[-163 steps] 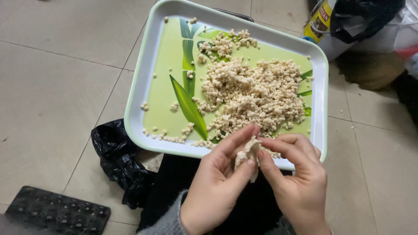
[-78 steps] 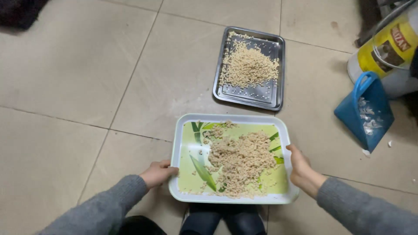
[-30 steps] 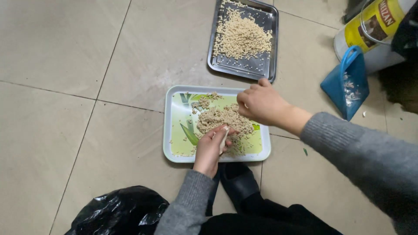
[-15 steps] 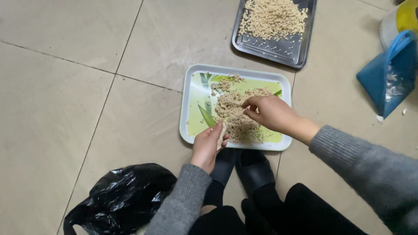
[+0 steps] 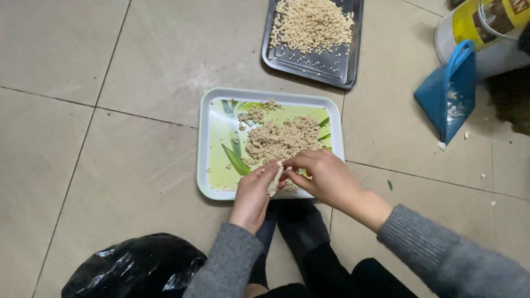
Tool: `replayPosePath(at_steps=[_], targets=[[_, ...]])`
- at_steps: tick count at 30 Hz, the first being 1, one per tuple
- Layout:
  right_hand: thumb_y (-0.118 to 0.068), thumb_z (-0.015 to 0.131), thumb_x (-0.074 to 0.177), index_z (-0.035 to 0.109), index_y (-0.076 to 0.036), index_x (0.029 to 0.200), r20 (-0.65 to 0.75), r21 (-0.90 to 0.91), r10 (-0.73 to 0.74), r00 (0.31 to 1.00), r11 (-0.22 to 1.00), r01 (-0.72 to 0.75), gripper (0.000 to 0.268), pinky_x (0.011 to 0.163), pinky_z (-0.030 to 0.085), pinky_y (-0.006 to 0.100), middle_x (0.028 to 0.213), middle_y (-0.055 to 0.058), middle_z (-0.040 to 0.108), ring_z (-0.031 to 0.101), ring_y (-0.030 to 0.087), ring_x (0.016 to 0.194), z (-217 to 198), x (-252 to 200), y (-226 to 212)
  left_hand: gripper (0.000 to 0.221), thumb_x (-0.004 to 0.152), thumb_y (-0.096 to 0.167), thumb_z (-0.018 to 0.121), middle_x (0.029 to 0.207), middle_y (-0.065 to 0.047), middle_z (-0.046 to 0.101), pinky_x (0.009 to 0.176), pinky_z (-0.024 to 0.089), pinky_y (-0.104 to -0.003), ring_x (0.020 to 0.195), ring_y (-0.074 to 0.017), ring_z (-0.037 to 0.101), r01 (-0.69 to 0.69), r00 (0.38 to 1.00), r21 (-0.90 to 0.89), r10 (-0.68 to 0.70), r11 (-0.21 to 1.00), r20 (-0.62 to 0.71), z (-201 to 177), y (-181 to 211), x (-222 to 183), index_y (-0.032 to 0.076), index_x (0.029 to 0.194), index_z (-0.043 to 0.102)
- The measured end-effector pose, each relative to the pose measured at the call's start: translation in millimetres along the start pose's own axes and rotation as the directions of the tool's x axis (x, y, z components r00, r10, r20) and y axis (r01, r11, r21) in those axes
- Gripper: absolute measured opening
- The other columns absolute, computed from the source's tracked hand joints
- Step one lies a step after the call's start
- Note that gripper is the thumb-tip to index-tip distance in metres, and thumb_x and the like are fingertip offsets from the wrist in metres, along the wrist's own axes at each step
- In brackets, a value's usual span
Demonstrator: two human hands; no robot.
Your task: Crumbling a large piece of dough into small pieces on a tray
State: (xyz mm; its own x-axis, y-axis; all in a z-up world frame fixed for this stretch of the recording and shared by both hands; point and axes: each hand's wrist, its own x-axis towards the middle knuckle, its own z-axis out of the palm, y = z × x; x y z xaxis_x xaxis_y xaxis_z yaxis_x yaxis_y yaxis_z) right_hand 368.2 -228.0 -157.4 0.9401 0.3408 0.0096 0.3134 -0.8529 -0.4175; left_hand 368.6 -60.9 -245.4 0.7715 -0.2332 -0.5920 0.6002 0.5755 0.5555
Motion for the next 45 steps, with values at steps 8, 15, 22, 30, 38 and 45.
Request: replayPosePath(at_steps=[8, 15, 22, 30, 38, 45], targets=[[-0.038, 0.074, 0.091, 0.078, -0.022, 0.092, -0.032, -0.135, -0.086, 0.996, 0.987, 0.081, 0.017, 0.084, 0.056, 0.04, 0.08, -0.001, 0.076, 0.075, 0.024, 0.075, 9, 25, -5, 0.039, 0.092, 0.02, 0.08, 0.094, -0.017, 0.083, 0.067, 0.065, -0.023, 0.075, -0.0154, 0.079, -0.074, 0.997, 0.182, 0.078, 0.98, -0.013, -12, 12, -10, -0.002, 0.124, 0.078], [-0.032, 0.066, 0.099, 0.076, -0.018, 0.098, -0.126, -0.042, 0.102, 0.987, 0.993, -0.108, 0.017, 0.082, 0.055, 0.04, 0.08, -0.001, 0.076, 0.074, 0.023, 0.074, -4, 32, 6, 0.041, 0.09, 0.018, 0.083, 0.096, -0.02, 0.082, 0.065, 0.065, -0.022, 0.074, -0.0162, 0.079, -0.098, 0.995, 0.172, 0.103, 0.98, -0.018, -12, 16, -23, -0.005, 0.123, 0.077], [-0.023, 0.065, 0.098, 0.077, -0.015, 0.109, -0.088, -0.02, 0.264, 0.96, 0.964, -0.267, 0.018, 0.075, 0.058, 0.047, 0.088, 0.006, 0.079, 0.074, 0.034, 0.077, -14, 22, -6, 0.049, 0.102, 0.017, 0.066, 0.116, -0.018, 0.075, 0.076, 0.066, -0.026, 0.088, -0.0192, 0.077, -0.056, 0.998, -0.009, 0.056, 0.998, -0.016, -6, 12, -12, -0.011, 0.142, 0.059], [-0.013, 0.067, 0.093, 0.077, -0.015, 0.116, -0.082, 0.097, 0.193, 0.978, 0.978, -0.185, 0.026, 0.079, 0.061, 0.049, 0.132, 0.01, 0.067, 0.075, 0.036, 0.096, -3, 18, -15, 0.052, 0.1, 0.013, 0.068, 0.117, -0.019, 0.072, 0.079, 0.067, -0.027, 0.091, -0.022, 0.078, -0.064, 0.998, -0.005, 0.064, 0.998, -0.018, -10, 9, -13, -0.013, 0.144, 0.057], [-0.027, 0.076, 0.093, 0.08, -0.016, 0.101, -0.133, -0.027, -0.058, 0.989, 0.998, 0.055, 0.014, 0.084, 0.056, 0.044, 0.102, 0.004, 0.074, 0.074, 0.031, 0.081, 9, 16, -21, 0.048, 0.091, 0.014, 0.082, 0.112, -0.02, 0.079, 0.084, 0.067, -0.034, 0.092, -0.0229, 0.08, -0.037, 0.998, 0.082, 0.042, 0.996, -0.052, -16, 4, -8, -0.007, 0.133, 0.07], [-0.035, 0.069, 0.099, 0.075, -0.02, 0.091, -0.151, -0.044, 0.084, 0.985, 0.995, -0.091, 0.018, 0.08, 0.054, 0.04, 0.082, 0.0, 0.071, 0.073, 0.025, 0.075, 4, 22, -3, 0.047, 0.091, 0.011, 0.08, 0.093, -0.022, 0.08, 0.073, 0.068, -0.027, 0.075, -0.0201, 0.08, -0.056, 0.998, 0.089, 0.056, 0.994, 0.007, -9, 12, -15, -0.01, 0.131, 0.069]])
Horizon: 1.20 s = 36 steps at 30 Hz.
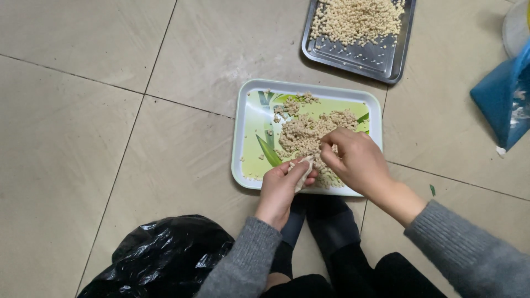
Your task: Crumbling a large piece of dough into small pieces on a tray
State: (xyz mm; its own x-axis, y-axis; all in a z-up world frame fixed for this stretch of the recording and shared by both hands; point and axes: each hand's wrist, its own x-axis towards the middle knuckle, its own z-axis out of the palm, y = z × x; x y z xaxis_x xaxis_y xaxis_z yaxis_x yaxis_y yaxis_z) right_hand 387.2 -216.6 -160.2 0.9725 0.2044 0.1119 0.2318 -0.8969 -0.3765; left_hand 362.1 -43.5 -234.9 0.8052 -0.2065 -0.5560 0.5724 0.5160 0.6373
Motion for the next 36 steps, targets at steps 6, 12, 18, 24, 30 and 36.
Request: replayPosePath(at_steps=[6, 12, 18, 24, 30, 36], targets=[[-0.04, 0.055, 0.108, 0.071, -0.015, 0.083, 0.085, 0.044, 0.247, 0.965, 0.967, -0.251, 0.039, 0.07, 0.052, 0.045, 0.064, 0.007, 0.067, 0.066, 0.038, 0.066, -6, 5, -3, 0.047, 0.097, 0.012, 0.072, 0.11, -0.028, 0.077, 0.082, 0.067, -0.033, 0.091, -0.0273, 0.079, -0.007, 0.997, -0.112, -0.003, 0.994, -0.081, 1, 8, -5, -0.015, 0.135, 0.064], [-0.024, 0.072, 0.095, 0.074, -0.019, 0.125, 0.113, 0.138, 0.215, 0.97, 0.963, -0.229, 0.031, 0.074, 0.057, 0.042, 0.101, 0.005, 0.078, 0.073, 0.028, 0.075, -11, 1, -21, 0.045, 0.099, 0.011, 0.067, 0.116, -0.031, 0.075, 0.085, 0.067, -0.036, 0.096, -0.0313, 0.079, 0.0, 0.997, -0.145, -0.011, 0.989, -0.073, 2, 9, -6, -0.014, 0.137, 0.064], [-0.029, 0.078, 0.091, 0.081, -0.014, 0.105, 0.065, 0.104, -0.093, 0.994, 0.991, 0.086, 0.02, 0.079, 0.057, 0.044, 0.101, 0.007, 0.079, 0.073, 0.029, 0.071, 3, -4, -17, 0.044, 0.097, 0.012, 0.072, 0.111, -0.027, 0.078, 0.082, 0.067, -0.039, 0.09, -0.0265, 0.078, -0.027, 0.995, -0.129, 0.015, 0.991, -0.095, -5, -3, 3, -0.01, 0.134, 0.068], [-0.033, 0.073, 0.096, 0.08, -0.019, 0.095, 0.037, 0.009, 0.082, 0.996, 0.997, -0.082, 0.015, 0.082, 0.056, 0.042, 0.091, 0.002, 0.076, 0.074, 0.029, 0.08, 5, -2, 0, 0.04, 0.093, 0.012, 0.075, 0.098, -0.023, 0.08, 0.076, 0.068, -0.029, 0.08, -0.0208, 0.079, -0.023, 0.999, -0.049, 0.022, 0.999, -0.025, 5, 7, -6, -0.008, 0.127, 0.073], [-0.04, 0.057, 0.104, 0.077, -0.017, 0.096, 0.18, 0.056, 0.35, 0.919, 0.929, -0.365, 0.031, 0.079, 0.055, 0.049, 0.08, 0.011, 0.073, 0.072, 0.04, 0.084, 0, -3, 3, 0.041, 0.095, 0.008, 0.071, 0.106, -0.029, 0.079, 0.082, 0.067, -0.031, 0.089, -0.0268, 0.081, -0.019, 0.997, -0.109, 0.01, 0.994, -0.078, 3, 7, -7, -0.012, 0.131, 0.07], [-0.027, 0.07, 0.097, 0.069, -0.02, 0.135, 0.18, 0.151, 0.247, 0.952, 0.949, -0.275, 0.039, 0.077, 0.058, 0.045, 0.113, 0.009, 0.079, 0.077, 0.032, 0.083, -10, -7, -27, 0.041, 0.095, 0.009, 0.071, 0.11, -0.027, 0.079, 0.084, 0.067, -0.032, 0.092, -0.0254, 0.08, -0.013, 0.996, -0.115, 0.003, 0.993, -0.092, 6, 7, -7, -0.01, 0.131, 0.071]])
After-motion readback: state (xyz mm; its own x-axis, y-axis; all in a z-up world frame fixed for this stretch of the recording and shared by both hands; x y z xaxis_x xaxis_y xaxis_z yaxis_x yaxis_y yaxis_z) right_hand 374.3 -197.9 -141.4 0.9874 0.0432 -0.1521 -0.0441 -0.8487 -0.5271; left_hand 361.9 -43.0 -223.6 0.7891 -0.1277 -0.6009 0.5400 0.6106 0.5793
